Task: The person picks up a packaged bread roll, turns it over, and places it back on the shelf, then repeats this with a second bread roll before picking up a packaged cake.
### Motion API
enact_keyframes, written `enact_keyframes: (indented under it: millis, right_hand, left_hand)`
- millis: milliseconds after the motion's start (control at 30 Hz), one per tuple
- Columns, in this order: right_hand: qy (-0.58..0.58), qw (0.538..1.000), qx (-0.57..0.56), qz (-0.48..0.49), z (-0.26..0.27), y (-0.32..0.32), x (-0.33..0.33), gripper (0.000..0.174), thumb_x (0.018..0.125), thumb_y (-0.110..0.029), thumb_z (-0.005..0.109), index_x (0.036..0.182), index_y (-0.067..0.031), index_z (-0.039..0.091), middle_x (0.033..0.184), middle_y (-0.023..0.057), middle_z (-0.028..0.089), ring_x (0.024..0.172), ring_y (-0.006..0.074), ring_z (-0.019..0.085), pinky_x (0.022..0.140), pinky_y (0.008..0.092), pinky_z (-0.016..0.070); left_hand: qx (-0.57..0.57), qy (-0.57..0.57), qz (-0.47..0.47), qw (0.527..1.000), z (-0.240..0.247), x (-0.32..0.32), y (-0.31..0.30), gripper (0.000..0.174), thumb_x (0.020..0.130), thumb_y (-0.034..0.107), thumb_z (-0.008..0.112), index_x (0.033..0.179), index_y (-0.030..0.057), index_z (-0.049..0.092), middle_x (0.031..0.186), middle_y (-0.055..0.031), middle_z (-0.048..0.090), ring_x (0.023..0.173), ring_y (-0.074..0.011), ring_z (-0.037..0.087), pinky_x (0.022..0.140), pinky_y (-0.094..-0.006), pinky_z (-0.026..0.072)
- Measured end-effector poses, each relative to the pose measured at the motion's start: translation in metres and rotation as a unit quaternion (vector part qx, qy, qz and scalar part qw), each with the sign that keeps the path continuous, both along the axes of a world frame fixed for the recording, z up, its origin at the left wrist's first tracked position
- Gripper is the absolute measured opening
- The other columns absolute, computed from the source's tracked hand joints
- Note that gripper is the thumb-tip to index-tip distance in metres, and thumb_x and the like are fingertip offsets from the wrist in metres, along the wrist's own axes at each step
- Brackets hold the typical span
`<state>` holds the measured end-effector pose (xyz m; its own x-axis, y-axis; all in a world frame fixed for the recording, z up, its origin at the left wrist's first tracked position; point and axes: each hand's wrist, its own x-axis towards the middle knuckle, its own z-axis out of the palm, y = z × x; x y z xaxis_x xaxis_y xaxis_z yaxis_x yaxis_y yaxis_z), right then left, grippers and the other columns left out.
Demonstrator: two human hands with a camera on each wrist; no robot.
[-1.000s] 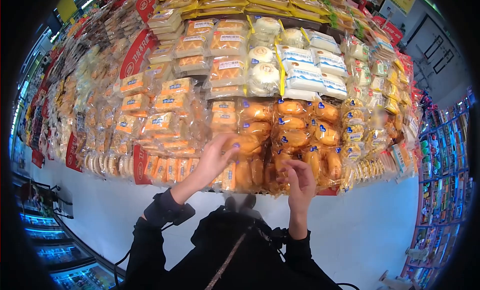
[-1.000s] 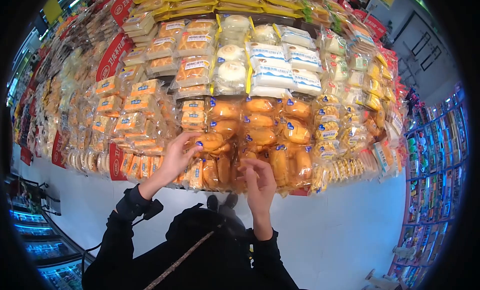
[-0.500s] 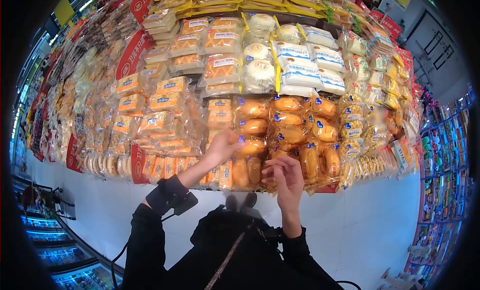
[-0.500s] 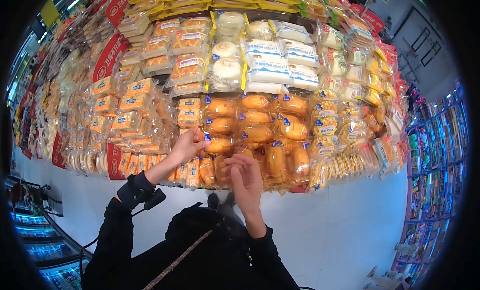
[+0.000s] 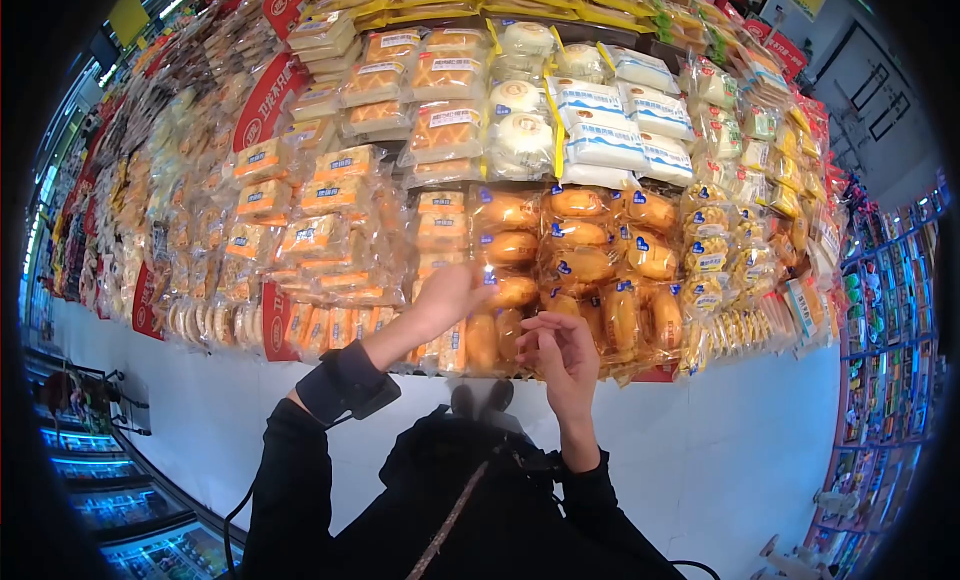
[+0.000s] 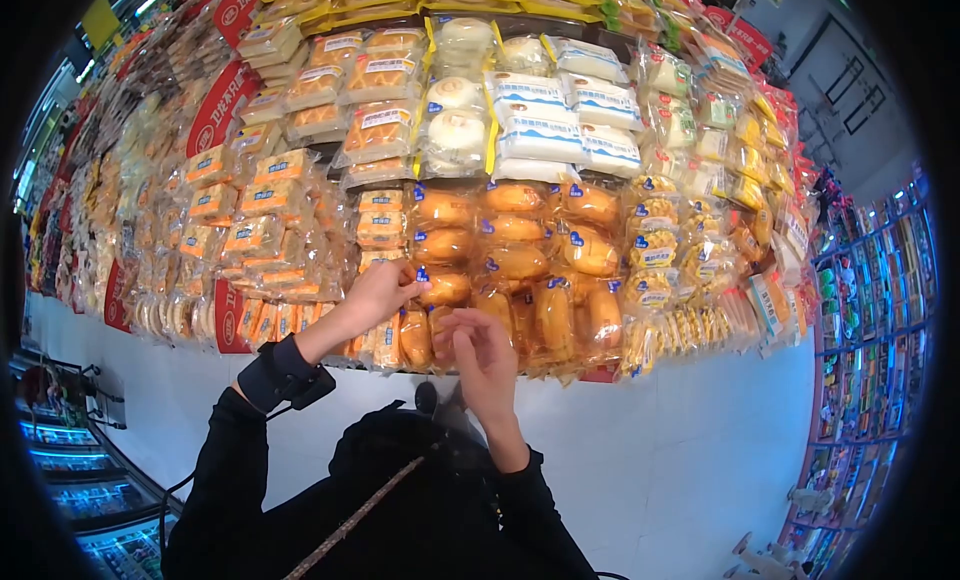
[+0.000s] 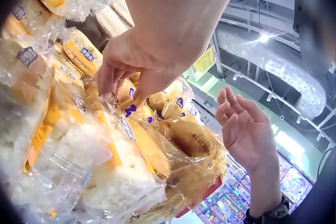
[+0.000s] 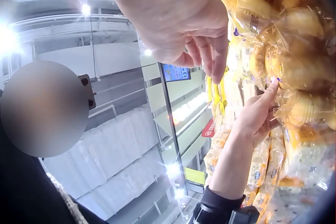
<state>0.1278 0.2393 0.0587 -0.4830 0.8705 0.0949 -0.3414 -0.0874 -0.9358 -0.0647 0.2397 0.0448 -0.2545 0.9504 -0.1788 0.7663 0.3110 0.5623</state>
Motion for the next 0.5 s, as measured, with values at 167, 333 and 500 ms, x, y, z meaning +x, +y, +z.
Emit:
enact_keyframes:
  millis: [167, 333, 500]
  right_hand:
    - [-0.128, 0.984, 0.121, -0.018, -0.001, 0.002, 0.009, 0.024, 0.082, 0.0, 0.049, 0.106, -0.0006, 0.046, 0.097, 0.0107, 0.054, 0.082, 0.0152, 0.055, 0.068, 0.0262, 0.0489]
    - [-0.307, 0.91, 0.275, 0.047, 0.001, -0.005, 0.001, 0.037, 0.076, 0.002, 0.054, 0.111, -0.0026, 0.044, 0.107, 0.0129, 0.047, 0.092, 0.0213, 0.053, 0.072, 0.0273, 0.047]
    - [-0.35, 0.879, 0.32, 0.046, -0.012, -0.009, -0.008, 0.039, 0.073, -0.001, 0.054, 0.111, -0.0001, 0.043, 0.111, 0.0177, 0.044, 0.106, 0.0338, 0.041, 0.088, 0.0376, 0.0364]
  left_hand:
    - [0.164, 0.114, -0.055, 0.978, 0.024, 0.005, -0.029, 0.037, 0.075, 0.03, 0.061, 0.092, -0.001, 0.052, 0.086, -0.015, 0.057, 0.079, -0.0312, 0.055, 0.064, -0.0386, 0.0452]
    - [0.189, 0.112, -0.169, 0.961, 0.014, 0.02, -0.065, 0.043, 0.072, 0.028, 0.061, 0.102, -0.0005, 0.049, 0.104, -0.0117, 0.052, 0.096, -0.0289, 0.05, 0.079, -0.036, 0.0431]
    - [0.171, 0.114, -0.172, 0.963, 0.007, 0.024, -0.069, 0.058, 0.069, 0.026, 0.064, 0.115, -0.0027, 0.041, 0.115, -0.0162, 0.045, 0.109, -0.031, 0.042, 0.092, -0.0363, 0.0357]
